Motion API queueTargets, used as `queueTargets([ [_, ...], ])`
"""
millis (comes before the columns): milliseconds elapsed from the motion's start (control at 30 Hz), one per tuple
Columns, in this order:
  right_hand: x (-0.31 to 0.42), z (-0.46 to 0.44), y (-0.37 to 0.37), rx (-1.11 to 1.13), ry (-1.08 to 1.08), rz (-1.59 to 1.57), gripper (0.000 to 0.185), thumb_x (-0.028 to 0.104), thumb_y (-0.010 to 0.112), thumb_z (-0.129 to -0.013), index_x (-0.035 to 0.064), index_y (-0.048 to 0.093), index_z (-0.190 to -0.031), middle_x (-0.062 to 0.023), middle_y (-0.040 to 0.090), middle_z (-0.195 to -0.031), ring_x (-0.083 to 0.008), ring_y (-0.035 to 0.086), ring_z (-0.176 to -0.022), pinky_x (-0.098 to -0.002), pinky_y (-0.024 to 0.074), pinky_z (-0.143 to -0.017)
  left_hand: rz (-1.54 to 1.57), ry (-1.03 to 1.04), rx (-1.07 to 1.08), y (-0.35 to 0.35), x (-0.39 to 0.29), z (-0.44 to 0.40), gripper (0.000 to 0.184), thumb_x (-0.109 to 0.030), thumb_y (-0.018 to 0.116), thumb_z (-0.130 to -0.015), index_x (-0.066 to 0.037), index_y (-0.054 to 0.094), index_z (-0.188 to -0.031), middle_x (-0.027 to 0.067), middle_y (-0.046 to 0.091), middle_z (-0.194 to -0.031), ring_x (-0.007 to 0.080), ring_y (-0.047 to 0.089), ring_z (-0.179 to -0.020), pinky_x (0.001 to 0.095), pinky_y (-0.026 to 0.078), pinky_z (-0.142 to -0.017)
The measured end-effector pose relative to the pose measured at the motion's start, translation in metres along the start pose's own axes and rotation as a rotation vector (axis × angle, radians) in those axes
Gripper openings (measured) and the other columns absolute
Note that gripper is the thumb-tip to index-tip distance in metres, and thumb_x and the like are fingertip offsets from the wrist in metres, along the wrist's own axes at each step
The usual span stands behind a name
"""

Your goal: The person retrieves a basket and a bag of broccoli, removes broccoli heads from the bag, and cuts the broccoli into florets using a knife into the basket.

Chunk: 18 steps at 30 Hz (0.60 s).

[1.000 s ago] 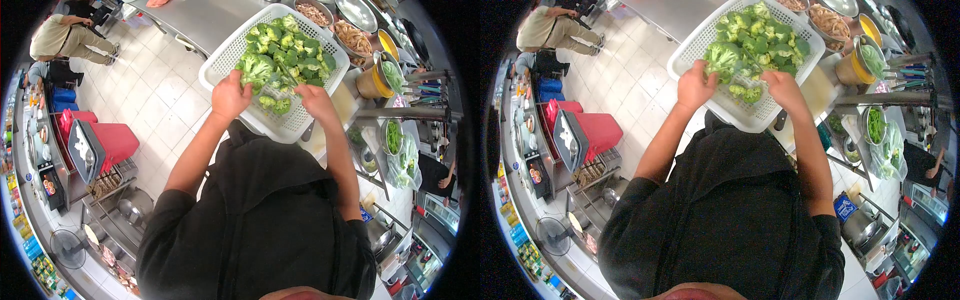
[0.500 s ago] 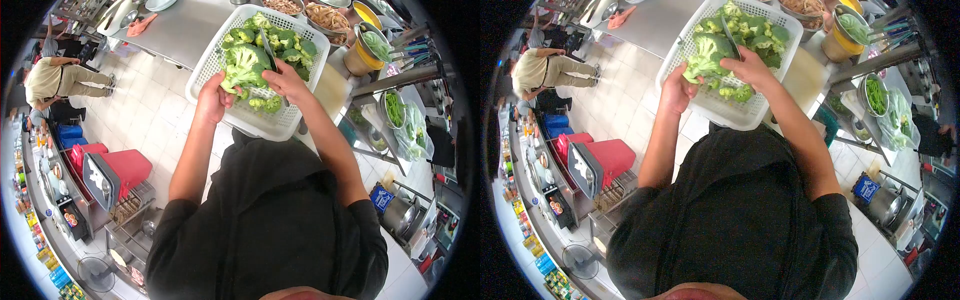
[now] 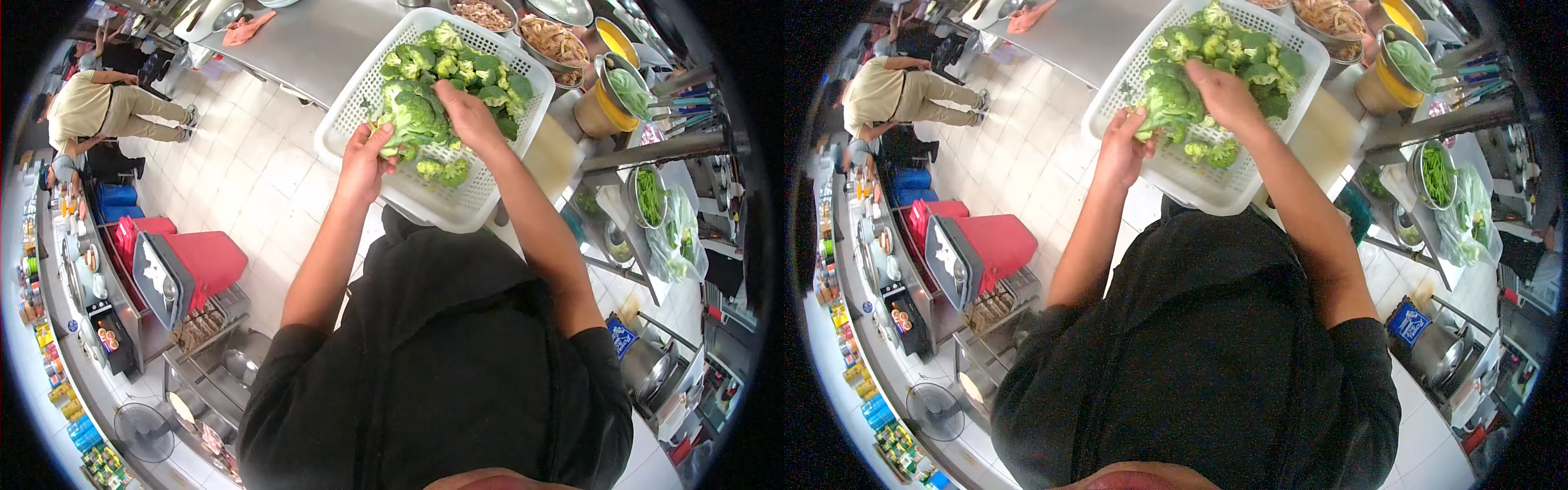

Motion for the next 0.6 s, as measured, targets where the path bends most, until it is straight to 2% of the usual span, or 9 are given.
queueTargets([
  [33,0.008,0.004,-0.013,-0.118,-0.126,0.075,0.058,0.052,0.054,-0.100,-0.0014,0.069,-0.117,-0.0209,0.072,-0.113,-0.0276,0.069,-0.106,-0.0342,0.0501,-0.091,0.031,-0.001,-0.023,-0.003,0.002,0.001,0.032,-0.033,0.066,-0.097,-0.007,0.053,-0.110,0.0071,0.064,-0.087,0.0111,0.054,-0.063,0.0240,0.042,-0.051],
  [133,0.027,0.036,-0.023,-0.120,-0.201,0.197,0.052,0.047,0.055,-0.100,0.0009,0.069,-0.119,-0.0240,0.072,-0.104,-0.0279,0.071,-0.100,-0.0362,0.0523,-0.086,0.105,0.012,-0.078,-0.006,0.006,-0.003,0.032,-0.033,0.070,-0.095,-0.008,0.052,-0.104,0.0056,0.064,-0.080,0.0092,0.054,-0.057,0.0234,0.043,-0.047],
  [167,0.028,0.048,-0.018,-0.117,-0.291,0.226,0.048,0.041,0.057,-0.100,0.0023,0.065,-0.128,-0.0227,0.071,-0.089,-0.0295,0.073,-0.085,-0.0388,0.0532,-0.077,0.108,0.015,-0.087,-0.006,0.007,-0.003,0.033,-0.034,0.070,-0.095,-0.008,0.052,-0.104,0.0056,0.064,-0.080,0.0092,0.054,-0.056,0.0234,0.043,-0.047],
  [267,0.010,0.073,0.005,-0.087,-0.242,0.168,0.054,0.037,0.061,-0.099,0.0045,0.054,-0.141,-0.0189,0.071,-0.083,-0.0320,0.071,-0.076,-0.0404,0.0520,-0.071,0.103,0.024,-0.091,-0.001,0.009,-0.003,0.032,-0.033,0.069,-0.096,-0.008,0.051,-0.105,0.0057,0.062,-0.083,0.0100,0.052,-0.059,0.0242,0.041,-0.048],
  [300,0.009,0.079,0.009,-0.031,-0.106,0.241,0.066,0.035,0.062,-0.098,0.0047,0.039,-0.151,-0.0173,0.069,-0.079,-0.0322,0.069,-0.071,-0.0400,0.0510,-0.067,0.098,0.021,-0.096,0.003,0.007,-0.001,0.030,-0.032,0.067,-0.097,-0.008,0.051,-0.105,0.0058,0.062,-0.085,0.0105,0.052,-0.061,0.0246,0.041,-0.050],
  [400,0.004,0.076,0.010,-0.073,-0.125,0.257,0.071,0.034,0.063,-0.097,0.0021,0.034,-0.153,-0.0192,0.069,-0.080,-0.0304,0.069,-0.071,-0.0396,0.0508,-0.066,0.083,0.028,-0.087,0.010,0.006,0.002,0.027,-0.031,0.065,-0.098,-0.008,0.052,-0.106,0.0060,0.061,-0.087,0.0112,0.052,-0.064,0.0253,0.040,-0.052],
  [600,0.003,0.082,0.012,-0.051,-0.135,0.262,0.071,0.032,0.064,-0.095,0.0001,0.034,-0.152,-0.0186,0.069,-0.074,-0.0325,0.068,-0.067,-0.0406,0.0511,-0.064,0.053,0.073,-0.075,0.016,0.002,0.002,0.026,-0.029,0.064,-0.099,-0.008,0.052,-0.107,0.0063,0.061,-0.087,0.0113,0.052,-0.063,0.0256,0.040,-0.052],
])
Point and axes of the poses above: each hand's wrist, its own z-axis away from the middle knuckle, its own y-axis out of the palm, x = y × z, the point moved 10 cm from there along -z, towards the middle knuckle
